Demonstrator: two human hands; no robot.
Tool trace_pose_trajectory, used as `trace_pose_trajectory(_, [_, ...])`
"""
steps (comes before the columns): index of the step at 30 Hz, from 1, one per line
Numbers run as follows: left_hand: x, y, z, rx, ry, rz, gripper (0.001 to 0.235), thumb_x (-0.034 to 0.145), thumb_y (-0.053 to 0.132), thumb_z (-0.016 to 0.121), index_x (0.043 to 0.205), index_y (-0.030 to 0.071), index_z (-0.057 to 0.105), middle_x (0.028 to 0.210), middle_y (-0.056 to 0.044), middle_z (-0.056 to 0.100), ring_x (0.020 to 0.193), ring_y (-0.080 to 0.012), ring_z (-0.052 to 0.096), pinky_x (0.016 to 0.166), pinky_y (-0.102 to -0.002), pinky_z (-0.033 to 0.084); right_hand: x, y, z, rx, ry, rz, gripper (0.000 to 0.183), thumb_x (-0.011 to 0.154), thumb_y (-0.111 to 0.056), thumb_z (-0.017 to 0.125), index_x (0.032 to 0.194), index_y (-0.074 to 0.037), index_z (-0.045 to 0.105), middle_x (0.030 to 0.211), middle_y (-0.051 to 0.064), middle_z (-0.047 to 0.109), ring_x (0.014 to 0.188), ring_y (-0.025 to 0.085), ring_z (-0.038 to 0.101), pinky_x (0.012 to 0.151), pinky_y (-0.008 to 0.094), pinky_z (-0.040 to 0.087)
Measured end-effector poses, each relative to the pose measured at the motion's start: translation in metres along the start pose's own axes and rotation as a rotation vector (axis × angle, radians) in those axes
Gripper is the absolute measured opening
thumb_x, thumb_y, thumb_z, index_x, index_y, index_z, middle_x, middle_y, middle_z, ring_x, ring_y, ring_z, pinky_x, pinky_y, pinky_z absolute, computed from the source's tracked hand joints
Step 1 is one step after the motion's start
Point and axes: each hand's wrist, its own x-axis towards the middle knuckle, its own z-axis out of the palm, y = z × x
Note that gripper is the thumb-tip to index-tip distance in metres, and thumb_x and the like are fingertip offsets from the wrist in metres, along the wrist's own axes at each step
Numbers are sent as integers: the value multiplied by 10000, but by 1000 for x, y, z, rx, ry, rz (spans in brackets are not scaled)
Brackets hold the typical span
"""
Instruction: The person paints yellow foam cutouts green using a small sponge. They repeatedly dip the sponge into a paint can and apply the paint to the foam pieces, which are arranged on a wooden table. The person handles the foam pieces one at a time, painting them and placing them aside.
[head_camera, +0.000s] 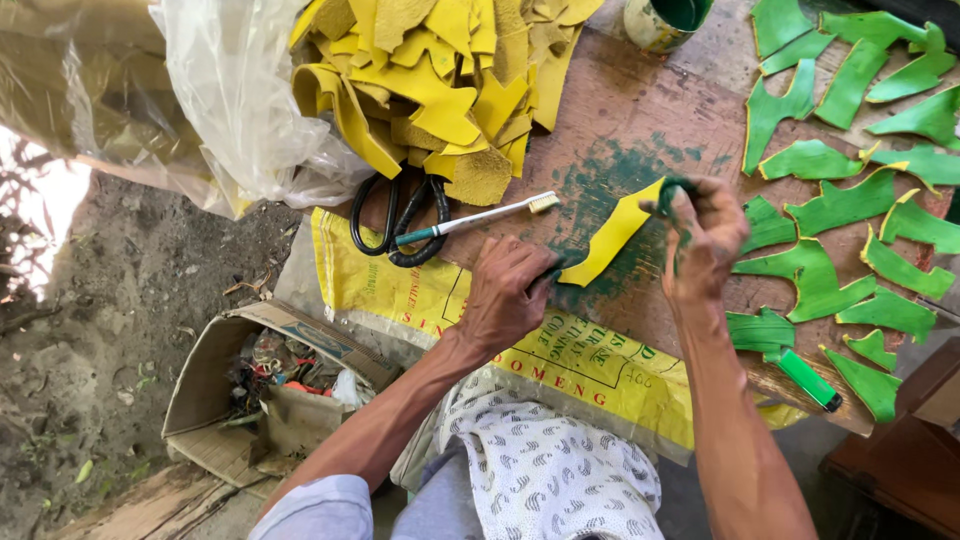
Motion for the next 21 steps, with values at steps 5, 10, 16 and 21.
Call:
trace_pose_trajectory(5, [2,1,-2,4,-16,-53,365,781,3,740,1133,31,653,909,-87,654,835,-256,557,766,-407,372,-74,-32,28,-737,-190,-173,69,971,-67,712,1026,-34,687,971,77,700,898,168,665,820,328,587])
trace_pose_trajectory(10, [2,0,-2,6,-16,-62,468,765,7,739,1217,8,619,993,-108,664,879,-272,567,793,-409,380,-84,-27,45,-1147,-234,-313,108,862,-47,786,935,-5,718,898,118,706,888,252,623,751,390,525])
trace_pose_trajectory(16, [-1,-2,-3,-16,-44,-91,483,768,-10,734,1232,-4,598,997,-126,656,897,-282,582,818,-414,392,-86,-25,49,-1175,-313,-363,97,857,-20,789,922,-3,719,896,129,708,879,272,630,759,388,512])
trace_pose_trajectory(21, [-2,-6,-2,-34,-20,-74,514,774,-2,737,1263,-16,578,1027,-145,660,922,-307,596,835,-429,410,-82,-30,54,-1179,-325,-372,118,840,1,775,938,12,708,900,144,688,882,299,624,773,404,509])
